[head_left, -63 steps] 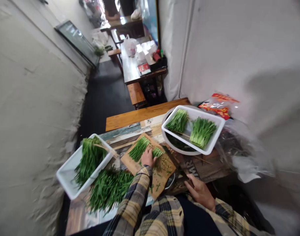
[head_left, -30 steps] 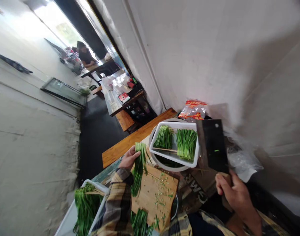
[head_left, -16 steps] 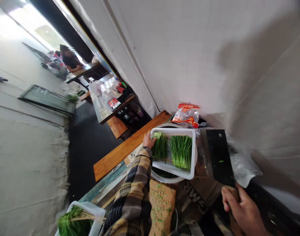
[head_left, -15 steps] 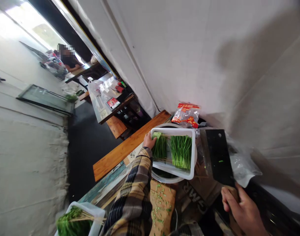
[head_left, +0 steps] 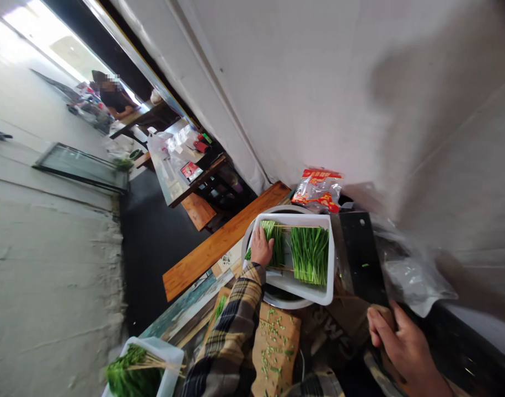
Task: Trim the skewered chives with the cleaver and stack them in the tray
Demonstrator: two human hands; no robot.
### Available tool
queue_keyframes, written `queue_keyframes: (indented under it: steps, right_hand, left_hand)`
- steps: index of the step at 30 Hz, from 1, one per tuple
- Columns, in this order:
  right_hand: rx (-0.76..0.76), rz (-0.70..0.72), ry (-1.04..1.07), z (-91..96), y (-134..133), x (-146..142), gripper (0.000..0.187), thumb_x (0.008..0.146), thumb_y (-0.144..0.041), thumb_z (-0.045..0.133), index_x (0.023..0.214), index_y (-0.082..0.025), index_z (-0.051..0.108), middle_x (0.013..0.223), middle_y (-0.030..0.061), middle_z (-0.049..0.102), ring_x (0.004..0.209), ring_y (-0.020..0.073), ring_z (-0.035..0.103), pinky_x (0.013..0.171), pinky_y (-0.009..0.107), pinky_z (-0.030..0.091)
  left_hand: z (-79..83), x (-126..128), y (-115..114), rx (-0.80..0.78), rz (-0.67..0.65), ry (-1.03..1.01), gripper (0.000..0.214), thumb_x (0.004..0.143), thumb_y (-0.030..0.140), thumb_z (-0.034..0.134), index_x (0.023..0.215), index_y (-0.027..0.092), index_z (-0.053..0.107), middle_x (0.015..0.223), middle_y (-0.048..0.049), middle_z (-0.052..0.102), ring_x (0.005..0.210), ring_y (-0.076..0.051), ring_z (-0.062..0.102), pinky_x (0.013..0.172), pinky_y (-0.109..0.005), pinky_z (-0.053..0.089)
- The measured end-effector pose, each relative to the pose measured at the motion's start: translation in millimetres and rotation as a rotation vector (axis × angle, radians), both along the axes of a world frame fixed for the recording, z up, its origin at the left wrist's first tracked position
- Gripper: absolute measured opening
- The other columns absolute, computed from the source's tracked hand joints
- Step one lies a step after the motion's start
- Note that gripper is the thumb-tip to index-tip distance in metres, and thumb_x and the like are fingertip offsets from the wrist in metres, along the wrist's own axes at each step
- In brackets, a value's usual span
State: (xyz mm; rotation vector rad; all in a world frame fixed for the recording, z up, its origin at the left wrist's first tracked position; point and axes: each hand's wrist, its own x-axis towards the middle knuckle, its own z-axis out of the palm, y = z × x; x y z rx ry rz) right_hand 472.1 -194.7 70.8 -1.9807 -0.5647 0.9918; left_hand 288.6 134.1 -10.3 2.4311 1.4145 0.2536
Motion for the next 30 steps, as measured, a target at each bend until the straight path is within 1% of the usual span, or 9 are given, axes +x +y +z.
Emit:
queue_keyframes:
  steps: [6,12,15,17,19,21,23,26,30]
  right_hand:
    - [0.040,0.018,0.000,6.3,2.1,-4.7,0.027,0.082,-0.050,0.050,0.081,-0.023,0.051,0.047,-0.0060,0.052,0.046,0.0125,0.052,0.050,0.023,0.045]
    - [0.121,-0.030,0.004,21.0,7.2,-6.6,0.027,0.084,-0.049,0.048,0.077,-0.023,0.047,0.048,-0.0063,0.051,0.046,0.0117,0.050,0.054,0.024,0.044]
    - [0.187,-0.080,0.070,30.1,11.0,-3.2,0.027,0.085,-0.049,0.048,0.077,-0.023,0.047,0.049,-0.0066,0.051,0.046,0.0105,0.049,0.052,0.023,0.042]
    - [0.238,-0.110,0.148,35.0,16.3,-1.0,0.029,0.086,-0.048,0.046,0.074,-0.022,0.048,0.050,-0.0059,0.052,0.046,0.0098,0.048,0.051,0.022,0.042]
    - [0.264,-0.174,0.234,36.8,24.0,0.1,0.031,0.085,-0.049,0.047,0.073,-0.021,0.052,0.057,-0.0032,0.058,0.051,0.0106,0.053,0.054,0.022,0.044]
    - [0.263,-0.263,0.313,34.1,32.9,0.0,0.031,0.082,-0.050,0.051,0.081,-0.020,0.058,0.073,0.0015,0.067,0.062,0.0135,0.060,0.061,0.025,0.049]
    - [0.257,-0.320,0.366,27.1,41.6,-0.9,0.034,0.078,-0.051,0.055,0.092,-0.020,0.061,0.087,0.0052,0.070,0.073,0.0177,0.064,0.069,0.029,0.051]
    - [0.270,-0.299,0.373,13.7,52.6,-2.2,0.039,0.076,-0.051,0.057,0.102,-0.022,0.061,0.095,0.0058,0.071,0.084,0.0213,0.065,0.078,0.032,0.051]
    - [0.306,-0.227,0.259,1.9,66.3,-4.0,0.042,0.076,-0.052,0.057,0.105,-0.023,0.060,0.106,0.0046,0.069,0.094,0.0218,0.063,0.086,0.033,0.048]
  left_hand:
    - [-2.8,8.4,-6.6,-0.041,0.025,0.032,0.068,0.081,0.032,0.052,0.138,0.004,0.026,0.148,-0.0247,0.021,0.138,-0.032,0.020,0.109,-0.048,0.027]
    - [12.5,-5.4,8.4,-0.104,0.005,-0.183,0.068,0.080,0.041,0.053,0.137,0.010,0.032,0.145,-0.0190,0.032,0.136,-0.029,0.026,0.112,-0.045,0.023]
    - [22.5,-20.8,16.8,-0.106,0.109,-0.286,0.057,0.083,0.039,0.048,0.133,0.012,0.040,0.139,-0.0163,0.041,0.133,-0.027,0.033,0.111,-0.043,0.024]
    - [28.2,-32.2,19.9,-0.153,0.215,-0.293,0.049,0.085,0.036,0.045,0.128,0.013,0.046,0.133,-0.0147,0.049,0.129,-0.026,0.039,0.109,-0.041,0.027]
    - [32.7,-42.0,20.2,-0.213,0.291,-0.262,0.043,0.084,0.034,0.044,0.122,0.014,0.053,0.124,-0.0133,0.057,0.123,-0.026,0.045,0.106,-0.041,0.031]
    - [35.7,-48.3,18.4,-0.260,0.311,-0.221,0.039,0.083,0.032,0.045,0.115,0.014,0.058,0.118,-0.0128,0.062,0.118,-0.027,0.050,0.103,-0.040,0.035]
    - [37.5,-51.0,16.4,-0.290,0.308,-0.198,0.039,0.083,0.032,0.044,0.114,0.013,0.059,0.119,-0.0132,0.061,0.118,-0.026,0.051,0.102,-0.038,0.036]
    - [39.2,-51.1,16.1,-0.332,0.321,-0.178,0.043,0.083,0.035,0.043,0.117,0.011,0.056,0.123,-0.0149,0.059,0.120,-0.026,0.049,0.101,-0.036,0.035]
    - [44.3,-49.3,20.7,-0.348,0.287,-0.194,0.042,0.083,0.041,0.043,0.110,0.014,0.059,0.112,-0.0116,0.065,0.114,-0.025,0.054,0.096,-0.035,0.039]
